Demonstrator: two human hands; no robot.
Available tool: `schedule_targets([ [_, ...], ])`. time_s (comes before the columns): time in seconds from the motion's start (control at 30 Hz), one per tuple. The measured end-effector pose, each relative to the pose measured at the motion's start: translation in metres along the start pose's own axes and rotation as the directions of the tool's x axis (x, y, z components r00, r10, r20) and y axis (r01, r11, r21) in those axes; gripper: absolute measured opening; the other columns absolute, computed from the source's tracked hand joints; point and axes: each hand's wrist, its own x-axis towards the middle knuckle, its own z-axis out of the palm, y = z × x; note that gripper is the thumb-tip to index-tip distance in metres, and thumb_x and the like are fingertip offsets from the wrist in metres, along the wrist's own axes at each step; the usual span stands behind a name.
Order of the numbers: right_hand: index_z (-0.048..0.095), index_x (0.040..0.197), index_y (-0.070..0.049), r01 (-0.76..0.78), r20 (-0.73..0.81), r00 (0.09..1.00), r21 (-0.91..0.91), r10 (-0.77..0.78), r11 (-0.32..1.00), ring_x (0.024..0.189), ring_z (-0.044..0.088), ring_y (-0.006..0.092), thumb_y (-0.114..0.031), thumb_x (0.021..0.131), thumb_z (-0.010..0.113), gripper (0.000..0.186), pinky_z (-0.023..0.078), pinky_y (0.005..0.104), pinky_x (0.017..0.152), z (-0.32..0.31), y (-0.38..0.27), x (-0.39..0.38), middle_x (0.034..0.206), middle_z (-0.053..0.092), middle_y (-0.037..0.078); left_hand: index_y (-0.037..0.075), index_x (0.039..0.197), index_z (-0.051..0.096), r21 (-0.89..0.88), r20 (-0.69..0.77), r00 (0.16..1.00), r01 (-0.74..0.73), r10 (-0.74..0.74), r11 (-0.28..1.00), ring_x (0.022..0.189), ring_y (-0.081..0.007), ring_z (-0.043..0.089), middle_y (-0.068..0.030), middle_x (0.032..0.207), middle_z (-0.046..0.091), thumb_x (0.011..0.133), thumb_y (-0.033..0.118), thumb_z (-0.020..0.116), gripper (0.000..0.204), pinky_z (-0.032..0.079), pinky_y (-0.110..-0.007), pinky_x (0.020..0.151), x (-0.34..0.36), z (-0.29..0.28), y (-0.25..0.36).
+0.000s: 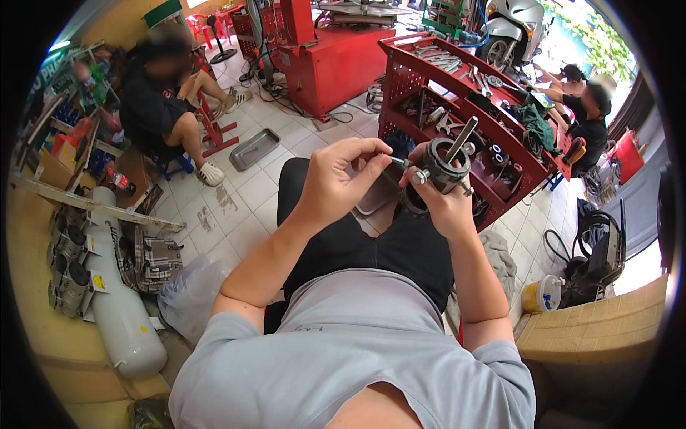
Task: The person sits on a low stool in a workshop and uses a screwdriver to adjust and tighten screws on a small mechanical component held in their lap. They repeatedly rotate the part to access different sides and manipulate the internal mechanism with the tool.
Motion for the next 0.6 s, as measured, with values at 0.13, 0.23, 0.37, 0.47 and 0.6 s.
schedule_targets([
  [0.13,0.058,0.098,0.000,-0.003,-0.018,1.000,0.001,0.003,1.000,0.075,0.059,0.0085,-0.001,0.081,0.062,0.017,0.048,0.0243,0.069,0.002,0.003,-0.001,0.083,0.063,0.003,-0.001,0.098,0.067,-0.012,0.009,1.000,0.019,-0.019,1.000,0.071,-0.0047,0.049,0.0001,0.081,0.061,0.084,0.002,0.068,0.014,0.040,-0.020,0.064,-0.003,0.003,0.003],
  [0.23,0.058,0.098,0.000,-0.056,-0.014,0.998,0.035,0.057,0.998,0.075,0.060,0.0095,0.000,0.082,0.061,0.016,0.049,0.0251,0.068,0.001,0.002,0.001,0.083,0.063,0.004,-0.001,0.098,0.066,-0.055,0.011,1.000,0.026,-0.025,0.998,0.071,-0.0047,0.048,0.0012,0.079,0.059,0.083,0.001,0.068,0.015,0.040,-0.019,0.065,-0.003,0.004,0.002],
  [0.37,0.057,0.100,0.001,-0.122,0.004,0.993,0.050,0.122,0.991,0.074,0.062,0.0109,0.001,0.083,0.060,0.017,0.050,0.0266,0.067,0.000,-0.001,-0.001,0.083,0.063,0.005,-0.001,0.097,0.066,-0.057,0.016,0.999,0.037,-0.036,0.998,0.071,-0.0045,0.047,0.0017,0.079,0.058,0.083,0.001,0.068,0.014,0.040,-0.019,0.065,-0.003,0.004,0.004],
  [0.47,0.055,0.102,0.000,-0.128,0.055,0.991,0.051,0.125,0.991,0.074,0.062,0.0119,0.003,0.081,0.059,0.022,0.051,0.0280,0.068,-0.003,-0.001,-0.001,0.083,0.062,0.005,0.000,0.099,0.065,-0.009,0.023,1.000,0.001,0.000,1.000,0.070,-0.0045,0.047,0.0018,0.079,0.059,0.083,-0.001,0.066,0.016,0.040,-0.019,0.065,-0.002,0.000,0.005],
  [0.6,0.055,0.101,0.000,-0.121,0.071,0.990,0.006,0.120,0.993,0.076,0.061,0.0123,0.004,0.079,0.060,0.023,0.051,0.0285,0.069,-0.003,0.000,-0.002,0.083,0.061,0.004,0.000,0.099,0.062,0.062,0.093,0.995,-0.040,0.034,0.997,0.071,-0.0079,0.049,-0.0024,0.083,0.057,0.085,-0.002,0.057,0.016,0.040,-0.021,0.065,-0.001,0.001,0.014],
])
